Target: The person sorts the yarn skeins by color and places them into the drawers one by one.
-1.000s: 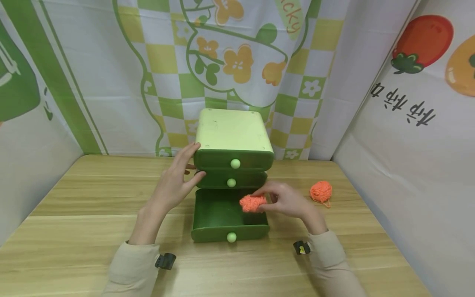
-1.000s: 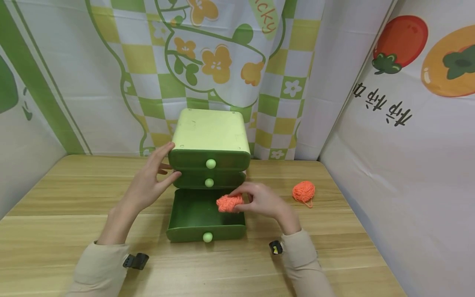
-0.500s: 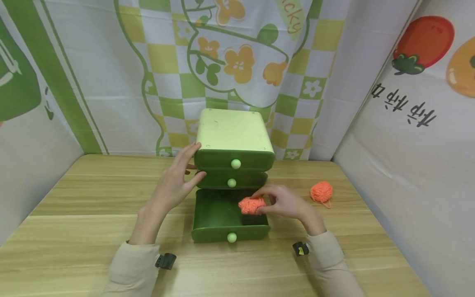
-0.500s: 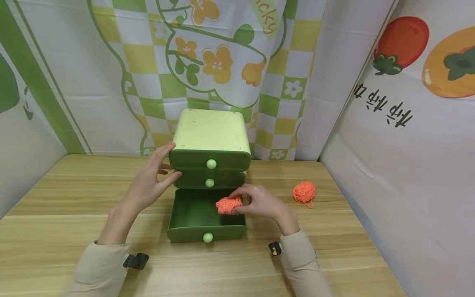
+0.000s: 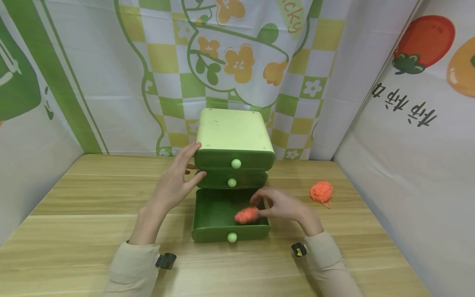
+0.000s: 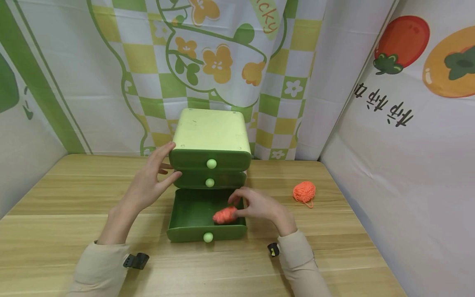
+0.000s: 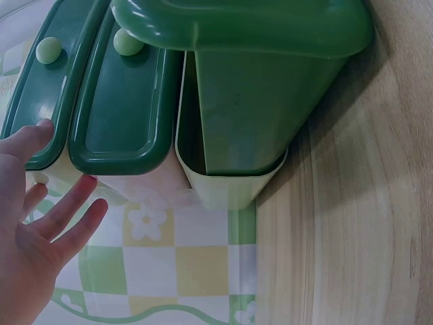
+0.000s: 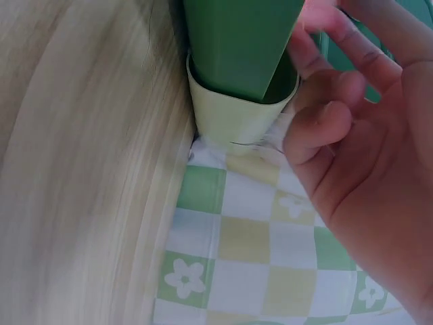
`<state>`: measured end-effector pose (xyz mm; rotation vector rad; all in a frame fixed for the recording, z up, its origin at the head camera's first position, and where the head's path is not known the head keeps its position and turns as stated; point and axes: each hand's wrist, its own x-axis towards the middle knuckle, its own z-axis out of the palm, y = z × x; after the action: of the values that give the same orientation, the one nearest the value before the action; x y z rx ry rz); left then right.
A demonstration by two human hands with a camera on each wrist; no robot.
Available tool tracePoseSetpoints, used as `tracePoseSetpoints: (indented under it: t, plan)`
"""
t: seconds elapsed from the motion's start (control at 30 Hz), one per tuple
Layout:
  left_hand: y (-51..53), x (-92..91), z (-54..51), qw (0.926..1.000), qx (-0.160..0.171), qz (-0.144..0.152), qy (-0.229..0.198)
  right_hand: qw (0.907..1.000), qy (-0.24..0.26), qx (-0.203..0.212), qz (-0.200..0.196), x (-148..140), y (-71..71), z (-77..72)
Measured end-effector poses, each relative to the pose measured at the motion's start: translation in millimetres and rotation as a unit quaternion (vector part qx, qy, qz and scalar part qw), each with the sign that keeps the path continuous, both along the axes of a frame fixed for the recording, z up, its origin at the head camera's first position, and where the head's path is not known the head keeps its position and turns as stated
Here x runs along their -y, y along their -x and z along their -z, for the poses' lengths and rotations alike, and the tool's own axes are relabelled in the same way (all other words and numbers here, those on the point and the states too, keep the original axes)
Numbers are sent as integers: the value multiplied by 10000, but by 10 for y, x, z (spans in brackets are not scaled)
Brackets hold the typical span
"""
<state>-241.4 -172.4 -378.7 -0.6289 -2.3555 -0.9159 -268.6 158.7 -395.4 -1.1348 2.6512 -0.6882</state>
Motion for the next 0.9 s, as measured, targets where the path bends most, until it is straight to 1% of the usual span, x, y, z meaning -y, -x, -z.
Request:
tracePoseSetpoints:
  t: [0.17, 0.33, 0.47, 0.67, 0.9]
  plan:
    - [0, -3, -5, 10000, -15, 27, -1, 9996, 4, 285, 33, -35, 6, -6]
    - [2, 1, -8, 10000, 4, 39, -19, 9984, 261, 492, 58, -90, 25, -30]
    - [4, 4, -1, 10000, 40, 29, -22, 9984, 412, 376, 133, -140, 47, -48]
    - [9, 2, 0, 10000, 58, 1, -10, 9983, 496, -21, 304, -229, 74, -79]
    - [-2, 0, -7, 10000, 64, -20, 4, 9963, 674, -86, 527, -337, 84, -119]
